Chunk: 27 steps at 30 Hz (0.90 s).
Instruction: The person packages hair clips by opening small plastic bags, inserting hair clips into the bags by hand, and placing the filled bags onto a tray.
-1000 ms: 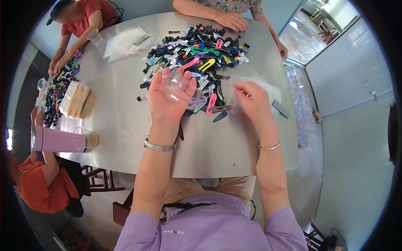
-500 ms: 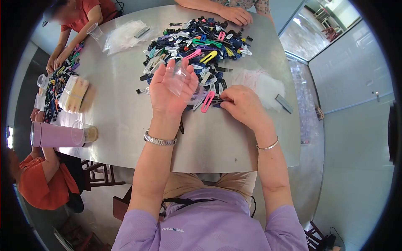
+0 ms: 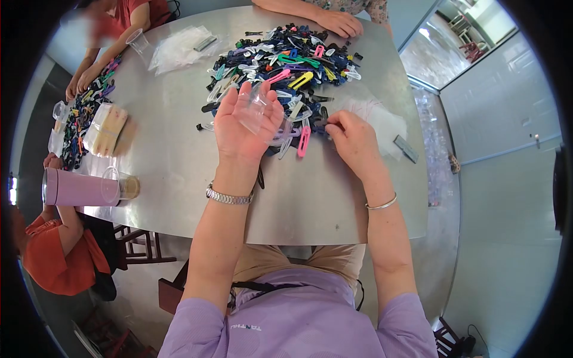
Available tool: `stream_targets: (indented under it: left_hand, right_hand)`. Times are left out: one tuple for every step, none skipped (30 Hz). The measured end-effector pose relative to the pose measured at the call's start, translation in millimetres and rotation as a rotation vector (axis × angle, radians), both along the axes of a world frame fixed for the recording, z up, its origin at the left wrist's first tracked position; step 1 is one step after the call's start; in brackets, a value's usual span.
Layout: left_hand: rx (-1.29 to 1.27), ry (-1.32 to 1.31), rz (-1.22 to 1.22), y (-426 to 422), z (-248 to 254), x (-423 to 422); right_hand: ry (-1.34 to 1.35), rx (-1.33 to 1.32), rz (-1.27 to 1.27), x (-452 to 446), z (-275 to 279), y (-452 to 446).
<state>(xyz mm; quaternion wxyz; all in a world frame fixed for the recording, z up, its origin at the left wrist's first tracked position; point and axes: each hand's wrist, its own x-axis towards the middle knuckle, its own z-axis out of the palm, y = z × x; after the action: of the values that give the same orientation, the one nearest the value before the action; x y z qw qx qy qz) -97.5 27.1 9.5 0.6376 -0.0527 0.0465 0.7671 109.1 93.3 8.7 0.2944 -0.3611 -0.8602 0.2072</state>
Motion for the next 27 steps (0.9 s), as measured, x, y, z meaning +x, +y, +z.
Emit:
stream_targets:
  left_hand:
    - [0.001,-0.001,-0.001,0,0,0]
    - [0.001,0.004,-0.008,0,-1,0]
    - [0.002,0.008,-0.014,0,-1,0]
    - [0.003,0.009,-0.015,0,-2,1]
    - [0.016,0.013,-0.021,0,-2,1]
    - [0.028,0.018,-0.027,0,-2,2]
    - [0.029,0.019,-0.026,0,-1,3]
    - [0.028,0.024,-0.025,-1,1,4]
    - [0.025,0.03,-0.023,-1,2,6]
    - [0.026,0.033,-0.019,-1,1,7]
    - [0.02,0.079,0.006,0,0,8]
    - [0.015,0.125,0.031,1,-1,9]
    - [0.002,0.148,0.05,0,1,12]
    - [0.012,0.156,0.058,0,-1,13]
    - [0.022,0.165,0.068,0,-1,14]
    - [0.01,0.194,0.088,0,-1,16]
    - [0.009,0.198,0.098,1,-1,19]
    - [-0.055,0.225,0.129,0,5,22]
    - [-0.118,0.25,0.158,-1,9,26]
    - [-0.142,0.27,0.173,-2,11,30]
    - [-0.142,0.269,0.175,-3,12,33]
    - [-0.135,0.274,0.182,-3,13,36]
    - [-0.128,0.278,0.189,-3,13,38]
    - [-0.13,0.276,0.189,-4,13,40]
    - [-0.121,0.304,0.176,-5,13,42]
    - [-0.11,0.331,0.164,-6,13,44]
    - [-0.111,0.329,0.164,-6,13,46]
  right_hand:
    - [0.016,-0.02,-0.05,-1,-3,1]
    - [0.033,-0.04,-0.101,-1,-5,2]
    - [0.033,-0.039,-0.102,0,-6,2]
    - [0.039,-0.021,-0.117,0,-6,2]
    - [0.046,-0.005,-0.132,0,-6,2]
    - [0.047,-0.004,-0.131,0,-5,2]
    - [0.146,-0.107,-0.138,0,-2,1]
    - [0.245,-0.208,-0.142,-1,0,0]
    - [0.246,-0.207,-0.138,-1,3,-1]
    - [0.324,-0.284,-0.101,-1,5,-3]
    - [0.401,-0.36,-0.062,-1,8,-5]
    - [0.403,-0.358,-0.055,-1,11,-7]
    - [0.463,-0.4,-0.015,-1,14,-10]
    - [0.523,-0.444,0.029,-3,15,-13]
    - [0.526,-0.447,0.042,-4,15,-16]
    - [0.553,-0.43,0.086,-6,15,-20]
    - [0.58,-0.413,0.127,-7,15,-23]
    - [0.581,-0.415,0.135,-9,18,-28]
    - [0.544,-0.364,0.117,-11,23,-35]
    - [0.505,-0.312,0.097,-14,25,-39]
    - [0.504,-0.312,0.098,-17,23,-40]
    - [0.407,-0.085,0.081,-20,21,-40]
    - [0.307,0.14,0.063,-22,18,-40]
    - [0.306,0.138,0.063,-23,17,-40]
    - [0.286,0.214,0.063,-24,15,-40]
    - [0.266,0.291,0.063,-25,15,-40]
    - [0.264,0.29,0.064,-26,15,-41]
